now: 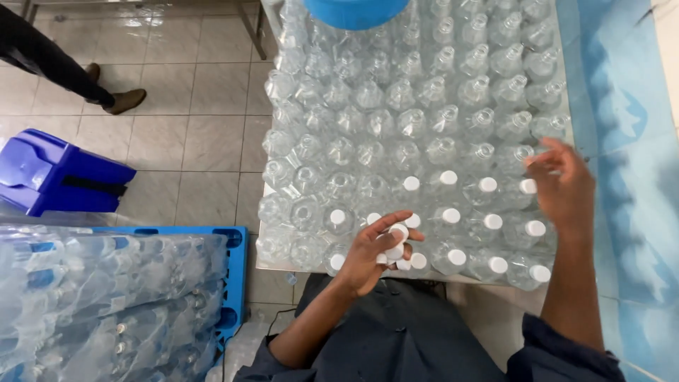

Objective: The person repeatedly picks white bottle caps from a blue bowl and screws them onto clear plastic bottles arranged on a table. The person handles the caps and bottles by hand throughout the process.

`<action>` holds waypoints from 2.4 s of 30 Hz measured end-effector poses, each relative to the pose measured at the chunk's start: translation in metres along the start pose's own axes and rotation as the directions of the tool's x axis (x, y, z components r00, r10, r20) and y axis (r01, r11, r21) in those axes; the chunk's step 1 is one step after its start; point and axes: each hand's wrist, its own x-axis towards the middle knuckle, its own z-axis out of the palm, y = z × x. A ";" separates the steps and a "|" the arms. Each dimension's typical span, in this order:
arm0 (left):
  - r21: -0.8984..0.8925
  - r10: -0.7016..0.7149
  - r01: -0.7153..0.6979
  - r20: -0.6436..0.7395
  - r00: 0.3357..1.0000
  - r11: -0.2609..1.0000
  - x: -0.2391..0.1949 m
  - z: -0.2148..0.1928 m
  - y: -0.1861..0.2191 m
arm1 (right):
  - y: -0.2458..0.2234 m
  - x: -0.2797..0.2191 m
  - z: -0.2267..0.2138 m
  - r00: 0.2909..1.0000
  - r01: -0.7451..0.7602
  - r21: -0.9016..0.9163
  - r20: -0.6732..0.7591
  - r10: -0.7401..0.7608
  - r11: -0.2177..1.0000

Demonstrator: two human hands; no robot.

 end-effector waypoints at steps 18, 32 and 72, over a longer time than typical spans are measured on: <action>-0.302 -0.049 0.100 0.170 0.984 0.948 -0.061 -0.097 0.009 | -0.169 -0.136 0.081 0.744 -0.010 0.844 0.365 -0.560 0.537; -0.637 -0.009 0.087 0.124 0.992 0.766 -0.101 -0.136 0.015 | 0.008 0.028 -0.032 0.670 0.084 0.936 -0.306 0.677 0.340; -0.563 0.137 -0.104 0.018 0.990 0.820 0.023 0.023 -0.060 | 0.152 0.164 0.065 0.956 -0.010 -0.175 0.287 0.061 0.985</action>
